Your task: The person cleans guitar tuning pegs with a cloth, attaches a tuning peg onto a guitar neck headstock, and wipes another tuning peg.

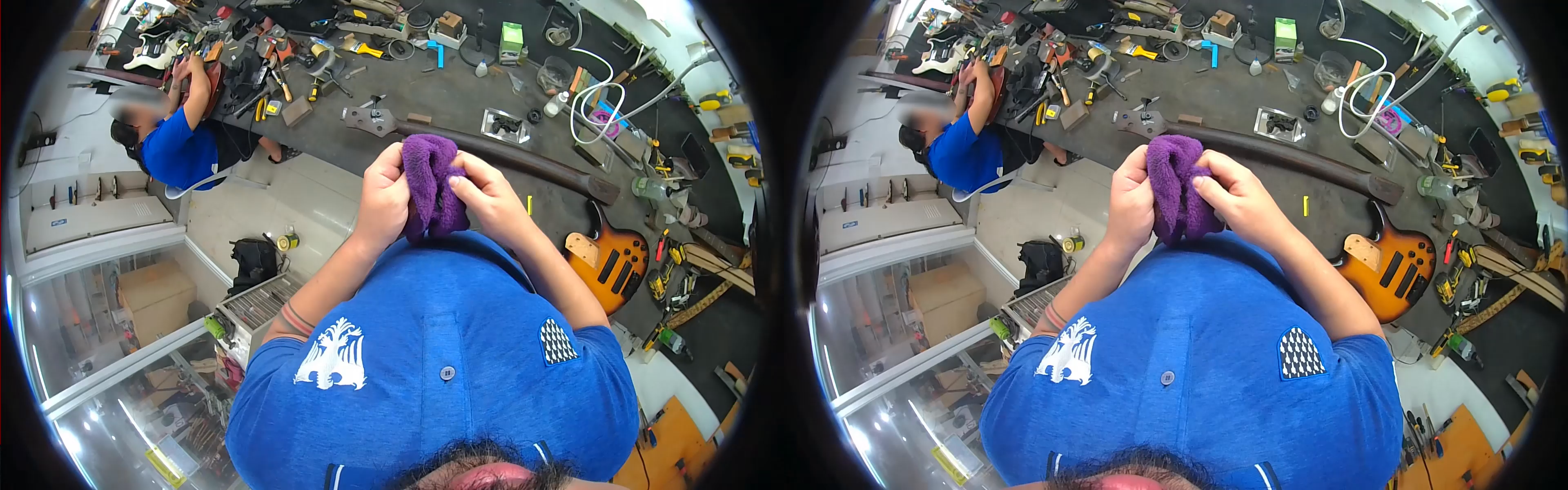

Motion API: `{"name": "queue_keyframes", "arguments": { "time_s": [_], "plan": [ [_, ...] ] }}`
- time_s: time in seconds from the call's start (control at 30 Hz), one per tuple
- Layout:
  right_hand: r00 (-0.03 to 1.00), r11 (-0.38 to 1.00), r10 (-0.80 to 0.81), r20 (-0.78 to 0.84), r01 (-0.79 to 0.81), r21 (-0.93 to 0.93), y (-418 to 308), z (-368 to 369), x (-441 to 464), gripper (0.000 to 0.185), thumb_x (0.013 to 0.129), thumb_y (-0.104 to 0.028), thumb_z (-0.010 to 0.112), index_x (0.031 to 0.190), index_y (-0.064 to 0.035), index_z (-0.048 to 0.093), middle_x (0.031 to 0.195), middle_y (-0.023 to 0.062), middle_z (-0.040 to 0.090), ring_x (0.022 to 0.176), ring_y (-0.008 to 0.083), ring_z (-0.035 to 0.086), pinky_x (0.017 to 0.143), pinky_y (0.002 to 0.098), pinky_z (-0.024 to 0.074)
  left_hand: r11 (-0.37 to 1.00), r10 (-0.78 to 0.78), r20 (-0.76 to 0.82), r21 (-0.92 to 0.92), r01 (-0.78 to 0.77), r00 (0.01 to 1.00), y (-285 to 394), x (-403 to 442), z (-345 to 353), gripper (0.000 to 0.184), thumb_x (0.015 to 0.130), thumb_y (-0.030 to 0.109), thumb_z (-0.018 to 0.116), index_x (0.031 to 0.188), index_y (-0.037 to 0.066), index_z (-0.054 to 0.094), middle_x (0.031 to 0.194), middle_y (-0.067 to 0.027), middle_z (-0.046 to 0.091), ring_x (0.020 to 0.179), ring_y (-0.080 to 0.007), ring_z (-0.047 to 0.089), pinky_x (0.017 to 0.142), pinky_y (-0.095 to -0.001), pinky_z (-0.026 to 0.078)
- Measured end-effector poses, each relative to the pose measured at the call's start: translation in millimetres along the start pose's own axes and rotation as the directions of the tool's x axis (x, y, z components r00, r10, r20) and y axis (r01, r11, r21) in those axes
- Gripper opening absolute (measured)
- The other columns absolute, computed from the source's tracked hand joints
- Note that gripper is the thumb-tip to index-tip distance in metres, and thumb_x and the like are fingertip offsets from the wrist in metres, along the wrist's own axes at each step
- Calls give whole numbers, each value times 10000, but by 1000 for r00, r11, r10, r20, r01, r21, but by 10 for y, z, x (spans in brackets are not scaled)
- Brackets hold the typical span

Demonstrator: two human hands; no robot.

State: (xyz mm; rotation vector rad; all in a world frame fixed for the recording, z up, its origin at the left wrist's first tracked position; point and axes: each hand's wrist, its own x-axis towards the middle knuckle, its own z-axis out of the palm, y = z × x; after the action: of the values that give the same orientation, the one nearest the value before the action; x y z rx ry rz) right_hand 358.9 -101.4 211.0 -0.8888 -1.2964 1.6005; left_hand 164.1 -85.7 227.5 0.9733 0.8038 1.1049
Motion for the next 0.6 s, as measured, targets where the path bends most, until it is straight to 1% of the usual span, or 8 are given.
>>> {"name": "queue_keyframes", "arguments": {
  "time_s": [0.07,0.17,0.23,0.3,0.33,0.47,0.57,0.6],
  "plan": [
    [999,1000,-13,-51,14,10,116,36,64,170,1093,-185,563,1154,-36,617,978,-27,603,907,44,534,811,249,477,999,32,-9,-25,-32,999,-65,-14,-35,222,1080,30,524,1269,-7,636,1166,-89,721,1056,-136,691,949,-294,562],
    [980,891,173,-100,-113,441,-26,108,92,212,1106,-209,564,1207,-37,636,1049,-11,672,922,41,604,834,241,514,991,42,-65,-128,-50,997,-52,-23,-10,259,1087,43,527,1330,12,611,1216,-99,706,1088,-158,696,967,-311,569],
    [982,768,162,-98,-63,637,24,87,98,243,1105,-202,570,1291,-53,616,1128,20,710,967,67,682,864,256,567,970,-36,-73,-242,17,997,19,33,-1,298,1091,45,519,1381,29,585,1249,-99,695,1098,-172,698,982,-320,571],
    [979,785,128,-155,-5,620,50,80,82,246,1103,-189,567,1306,-54,603,1132,21,711,943,71,689,848,261,576,947,-100,-72,-313,73,992,18,10,-56,331,1094,46,513,1421,41,563,1271,-100,687,1103,-184,701,992,-329,575],
    [985,798,122,-126,-22,602,55,42,63,262,1094,-170,573,1322,-45,596,1200,37,691,1046,86,670,946,290,555,942,-112,-57,-324,88,992,21,25,-90,344,1095,46,511,1436,45,554,1276,-101,684,1103,-189,703,994,-332,577],
    [997,936,55,-59,-31,351,-60,98,31,268,1069,-130,582,1316,-29,604,1259,43,630,1191,111,569,1073,315,454,960,-143,-32,-249,130,989,33,75,-125,368,1091,79,545,1459,52,546,1290,-95,685,1116,-186,706,975,-330,590],
    [997,973,-60,38,50,226,77,24,89,211,1063,-130,596,1242,-24,631,1200,28,625,1133,113,573,1035,301,462,951,-172,-27,-264,159,985,-1,29,-181,367,1086,97,568,1451,55,555,1281,-88,692,1114,-177,708,962,-326,595],
    [998,973,-60,23,53,223,60,40,109,142,1058,-138,618,1146,-29,643,1162,10,621,1098,102,567,1012,299,463,945,-180,-22,-280,167,983,-12,37,-189,367,1085,102,575,1449,56,559,1278,-85,694,1112,-174,708,959,-325,596]
  ]
}}
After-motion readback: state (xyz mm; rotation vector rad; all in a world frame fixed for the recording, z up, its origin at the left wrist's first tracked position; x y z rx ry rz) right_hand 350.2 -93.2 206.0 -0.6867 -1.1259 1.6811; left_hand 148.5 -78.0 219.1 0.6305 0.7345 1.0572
